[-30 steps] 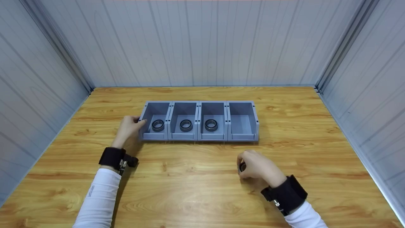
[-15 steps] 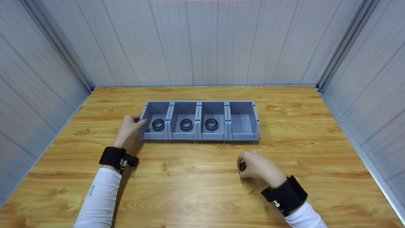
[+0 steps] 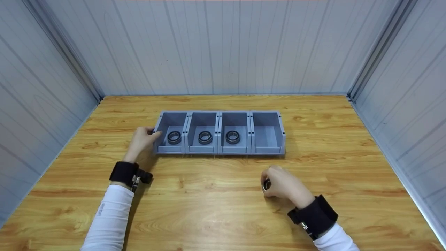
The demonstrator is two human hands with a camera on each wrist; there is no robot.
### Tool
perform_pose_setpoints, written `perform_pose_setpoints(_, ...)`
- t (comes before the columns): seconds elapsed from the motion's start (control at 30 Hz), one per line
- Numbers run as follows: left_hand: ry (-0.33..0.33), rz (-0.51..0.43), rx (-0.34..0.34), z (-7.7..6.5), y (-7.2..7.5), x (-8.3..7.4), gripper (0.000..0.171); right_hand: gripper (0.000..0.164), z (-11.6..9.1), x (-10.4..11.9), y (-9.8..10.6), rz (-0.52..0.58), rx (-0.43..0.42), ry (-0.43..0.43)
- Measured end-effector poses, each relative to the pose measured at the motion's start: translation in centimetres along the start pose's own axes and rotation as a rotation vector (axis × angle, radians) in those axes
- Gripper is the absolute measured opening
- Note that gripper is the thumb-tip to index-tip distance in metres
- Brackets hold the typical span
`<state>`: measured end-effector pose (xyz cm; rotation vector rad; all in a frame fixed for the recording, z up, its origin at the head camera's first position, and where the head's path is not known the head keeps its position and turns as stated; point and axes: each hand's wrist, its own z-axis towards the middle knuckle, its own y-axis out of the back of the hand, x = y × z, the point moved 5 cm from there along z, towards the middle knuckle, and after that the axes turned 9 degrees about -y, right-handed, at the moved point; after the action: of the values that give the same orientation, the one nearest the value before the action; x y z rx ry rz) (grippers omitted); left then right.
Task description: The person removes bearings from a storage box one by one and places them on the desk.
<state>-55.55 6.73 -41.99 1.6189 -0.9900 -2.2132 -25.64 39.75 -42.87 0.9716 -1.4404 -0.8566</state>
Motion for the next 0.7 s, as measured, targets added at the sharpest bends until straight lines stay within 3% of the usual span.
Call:
perform_pose_setpoints(0.43, 0.003, -0.005, -0.002, 0.08, 0.01, 0.03, 0.04, 0.026, -0.19, -0.19, -0.24, 0.008, -0.002, -0.05)
perform_pose_setpoints(0.7, 0.021, 0.008, 0.009, 0.02, 0.03, 0.14, 0.042, 0.027, -0.18, -0.18, -0.29, -0.002, -0.019, -0.026)
